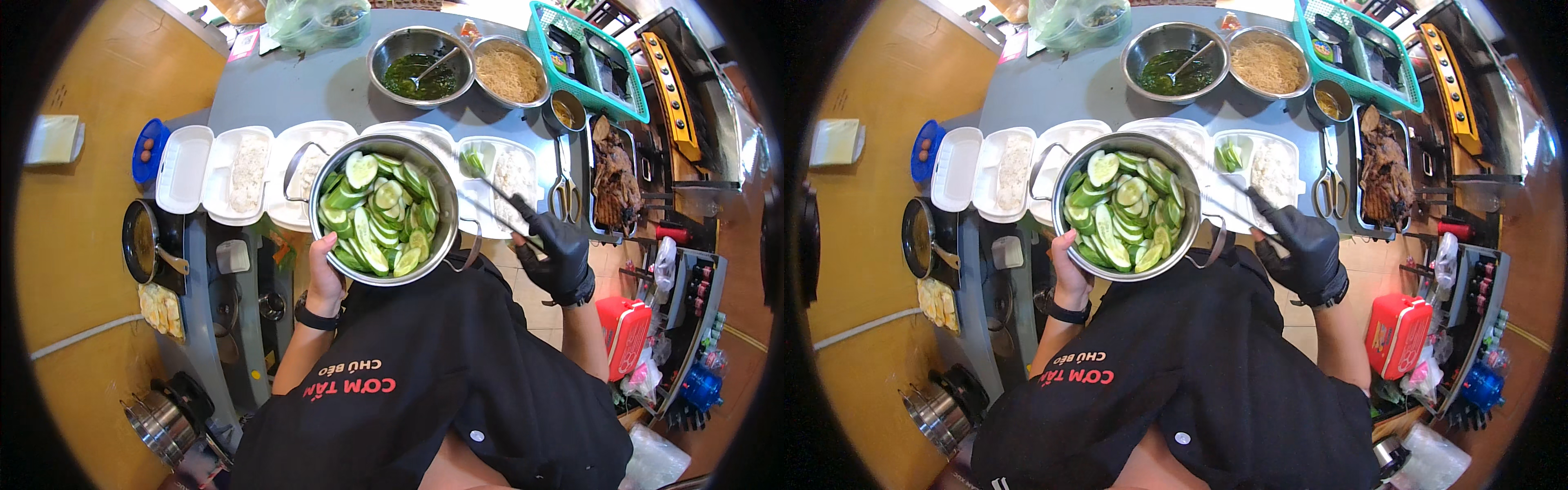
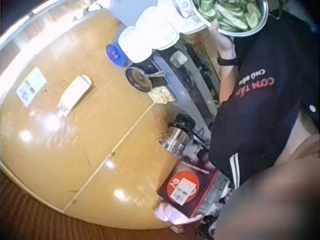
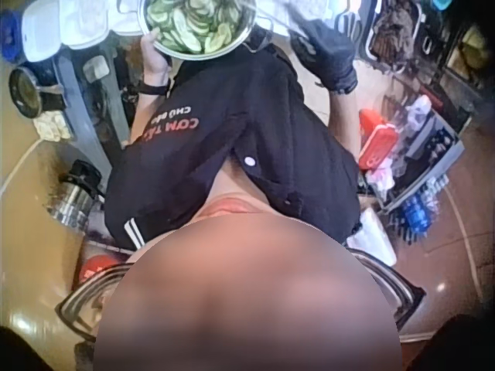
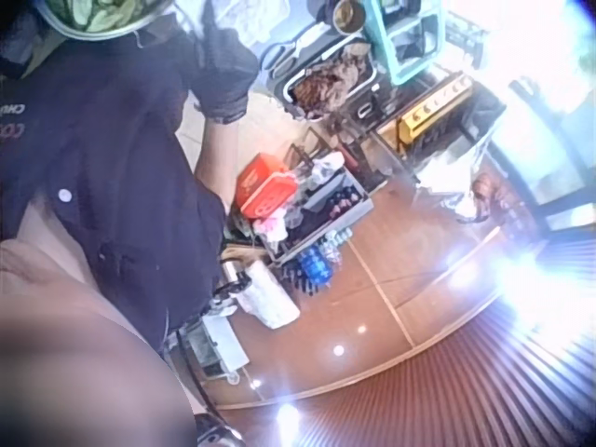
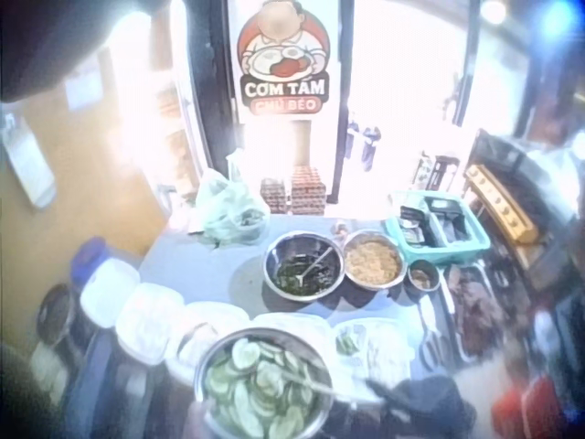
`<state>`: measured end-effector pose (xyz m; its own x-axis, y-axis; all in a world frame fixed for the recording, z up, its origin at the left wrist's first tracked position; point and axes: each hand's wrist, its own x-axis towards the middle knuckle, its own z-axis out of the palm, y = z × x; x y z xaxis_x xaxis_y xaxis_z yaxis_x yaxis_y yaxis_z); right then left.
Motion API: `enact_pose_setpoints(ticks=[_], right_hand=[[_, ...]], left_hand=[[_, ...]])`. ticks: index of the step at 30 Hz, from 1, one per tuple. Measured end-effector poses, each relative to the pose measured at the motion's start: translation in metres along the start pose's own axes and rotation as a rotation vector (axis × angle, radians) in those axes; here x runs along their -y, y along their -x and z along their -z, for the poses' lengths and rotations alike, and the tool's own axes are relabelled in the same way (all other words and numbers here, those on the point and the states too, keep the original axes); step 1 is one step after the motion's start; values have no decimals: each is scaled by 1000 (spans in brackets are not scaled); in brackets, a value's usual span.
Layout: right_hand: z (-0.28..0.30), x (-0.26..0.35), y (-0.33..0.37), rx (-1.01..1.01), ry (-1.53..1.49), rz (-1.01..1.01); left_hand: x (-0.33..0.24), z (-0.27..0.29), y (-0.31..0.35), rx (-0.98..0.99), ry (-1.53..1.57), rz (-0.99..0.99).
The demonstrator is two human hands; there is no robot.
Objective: The person scoops rice into several white styrofoam containers, then adds sliced cucumbers, fried noodles, and pieces of roasted meat using tongs and scissors. The containers are arranged on a stainless steel counter in a small kitchen.
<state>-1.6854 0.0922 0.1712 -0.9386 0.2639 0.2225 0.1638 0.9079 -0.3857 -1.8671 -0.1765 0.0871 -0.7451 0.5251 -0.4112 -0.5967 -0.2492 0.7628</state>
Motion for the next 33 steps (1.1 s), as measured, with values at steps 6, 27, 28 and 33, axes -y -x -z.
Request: enact_pose_setpoints(ticks=[6, 27, 28, 33], right_hand=[[-9, 11, -30, 173, 213, 322], [-55, 37, -78, 253, 258, 602], [-55, 38, -78, 282, 257, 604], [-52, 31, -74, 295, -90, 412]], left_hand=[[6, 3, 4, 57, 7, -39], [-1, 60, 53, -196, 19, -126], [-1, 63, 53, -200, 21, -100], [4, 66, 58, -270, 50, -144]])
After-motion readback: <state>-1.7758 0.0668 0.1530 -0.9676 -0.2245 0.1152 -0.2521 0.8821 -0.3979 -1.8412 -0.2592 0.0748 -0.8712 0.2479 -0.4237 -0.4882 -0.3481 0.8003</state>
